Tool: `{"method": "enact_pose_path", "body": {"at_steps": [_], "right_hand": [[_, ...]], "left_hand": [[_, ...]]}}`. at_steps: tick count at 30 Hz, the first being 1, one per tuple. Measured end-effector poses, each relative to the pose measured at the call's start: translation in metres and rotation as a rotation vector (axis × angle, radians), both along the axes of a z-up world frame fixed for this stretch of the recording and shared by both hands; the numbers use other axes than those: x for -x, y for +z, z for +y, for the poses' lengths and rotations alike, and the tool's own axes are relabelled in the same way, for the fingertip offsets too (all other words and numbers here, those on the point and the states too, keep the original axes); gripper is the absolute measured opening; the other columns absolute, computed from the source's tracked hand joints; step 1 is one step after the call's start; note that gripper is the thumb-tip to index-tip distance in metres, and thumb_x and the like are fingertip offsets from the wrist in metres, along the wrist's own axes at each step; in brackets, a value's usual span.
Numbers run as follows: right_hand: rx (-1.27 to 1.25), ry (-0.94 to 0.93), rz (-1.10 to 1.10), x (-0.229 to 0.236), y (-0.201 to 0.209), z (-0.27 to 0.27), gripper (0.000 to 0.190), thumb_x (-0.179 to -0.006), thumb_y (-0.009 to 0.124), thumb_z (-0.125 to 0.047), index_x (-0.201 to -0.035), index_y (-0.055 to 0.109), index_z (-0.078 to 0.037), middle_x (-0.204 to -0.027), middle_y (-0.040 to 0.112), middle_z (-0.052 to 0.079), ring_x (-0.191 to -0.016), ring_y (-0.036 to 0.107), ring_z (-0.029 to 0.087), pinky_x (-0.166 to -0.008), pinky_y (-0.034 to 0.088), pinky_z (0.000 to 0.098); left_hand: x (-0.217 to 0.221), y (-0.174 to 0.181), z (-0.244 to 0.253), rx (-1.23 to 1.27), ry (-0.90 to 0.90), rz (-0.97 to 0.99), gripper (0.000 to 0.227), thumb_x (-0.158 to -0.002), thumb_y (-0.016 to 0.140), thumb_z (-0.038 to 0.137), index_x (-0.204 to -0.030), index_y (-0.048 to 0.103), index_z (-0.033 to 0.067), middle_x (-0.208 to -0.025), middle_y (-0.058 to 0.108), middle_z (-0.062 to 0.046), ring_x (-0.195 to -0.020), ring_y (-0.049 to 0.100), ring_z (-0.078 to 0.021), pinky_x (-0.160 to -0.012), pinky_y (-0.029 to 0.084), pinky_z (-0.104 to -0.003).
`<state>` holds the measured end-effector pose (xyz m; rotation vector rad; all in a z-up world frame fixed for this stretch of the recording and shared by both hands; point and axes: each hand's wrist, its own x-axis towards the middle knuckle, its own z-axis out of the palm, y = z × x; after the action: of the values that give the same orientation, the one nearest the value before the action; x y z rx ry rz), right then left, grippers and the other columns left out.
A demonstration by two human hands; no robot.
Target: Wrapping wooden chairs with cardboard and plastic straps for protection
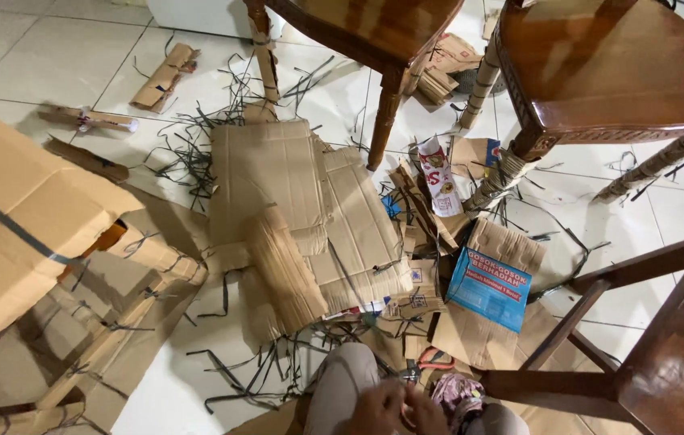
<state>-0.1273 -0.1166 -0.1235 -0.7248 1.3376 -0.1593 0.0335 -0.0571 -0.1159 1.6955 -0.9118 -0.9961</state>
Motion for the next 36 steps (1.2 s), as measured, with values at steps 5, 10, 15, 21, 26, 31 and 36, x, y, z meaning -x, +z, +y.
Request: {"method": "enact_pose_path", "body": {"at_steps": [5,10,15,21,26,31,36], "right_hand": [[-0.054,-0.002,-0.079,-0.04,0.105,-0.045,0.072,-0.099,0.044,-0.049,-0.132,0.064,0.012,-0.094,0.07,0.032,-0.067,0.06,0.035,-0.058,0.047,0.0443],[0.241,-0.166,-0.069,-0.017,0.114,-0.043,0.031,-0.107,0.057,-0.028,-0.096,0.065,-0.001,-0.066,0.04,0.004,-0.053,0.029,0.014,-0.048,0.02,0.032],[0.421,-0.037,-0.08,0.005,0.087,-0.005,0.039,-0.098,0.06,-0.034,-0.086,0.072,0.001,-0.071,0.059,0.014,-0.066,0.053,0.025,-0.067,0.047,0.0413],[0.642,0.216,0.028,0.074,-0.111,0.043,0.026,-0.086,0.073,-0.026,-0.093,0.09,-0.007,-0.088,0.087,0.008,-0.085,0.079,0.016,-0.081,0.062,0.0292],[0.616,0.06,0.09,0.088,-0.112,0.05,0.025,-0.084,0.078,-0.021,-0.083,0.089,0.002,-0.067,0.08,0.009,-0.066,0.069,0.016,-0.067,0.057,0.0286],[0.444,-0.109,0.298,0.08,-0.056,0.039,0.032,-0.084,0.081,-0.025,-0.088,0.09,0.005,-0.058,0.067,0.013,-0.055,0.056,0.021,-0.056,0.045,0.03],[0.377,-0.22,0.055,0.083,-0.064,0.037,0.031,-0.091,0.075,-0.017,-0.088,0.082,0.013,-0.066,0.067,0.018,-0.061,0.054,0.024,-0.06,0.042,0.0326]], "left_hand": [[0.02,-0.008,0.031,0.07,-0.237,0.06,0.019,-0.1,0.063,0.023,-0.109,0.075,0.0122,-0.078,0.064,-0.008,-0.061,0.051,-0.016,-0.055,0.04,-0.035],[0.021,0.024,0.043,-0.026,-0.376,0.224,0.033,-0.103,0.055,0.034,-0.129,0.066,0.0166,-0.11,0.067,-0.007,-0.095,0.062,-0.0174,-0.081,0.046,-0.032],[0.014,0.064,0.035,-0.063,-0.401,0.485,0.058,-0.099,0.041,0.054,-0.137,0.058,0.0131,-0.127,0.065,-0.009,-0.116,0.063,-0.0203,-0.1,0.047,-0.036],[-0.013,0.051,0.011,0.063,-0.045,0.728,0.046,-0.102,0.039,0.044,-0.119,0.059,0.0061,-0.099,0.056,-0.009,-0.092,0.052,-0.0247,-0.085,0.048,-0.044],[-0.055,0.033,0.014,0.317,0.38,0.579,0.039,-0.101,0.054,0.04,-0.093,0.073,0.0072,-0.066,0.054,-0.001,-0.048,0.042,-0.0127,-0.04,0.047,-0.033],[-0.093,0.016,0.036,0.245,0.453,0.494,0.053,-0.109,0.035,0.045,-0.096,0.071,0.0074,-0.061,0.038,0.006,-0.049,0.029,-0.0107,-0.042,0.025,-0.029],[-0.083,0.023,0.056,-0.038,0.443,0.401,0.061,-0.107,0.03,0.048,-0.099,0.074,0.0075,-0.064,0.042,0.0,-0.053,0.034,-0.0136,-0.047,0.028,-0.033]]}}
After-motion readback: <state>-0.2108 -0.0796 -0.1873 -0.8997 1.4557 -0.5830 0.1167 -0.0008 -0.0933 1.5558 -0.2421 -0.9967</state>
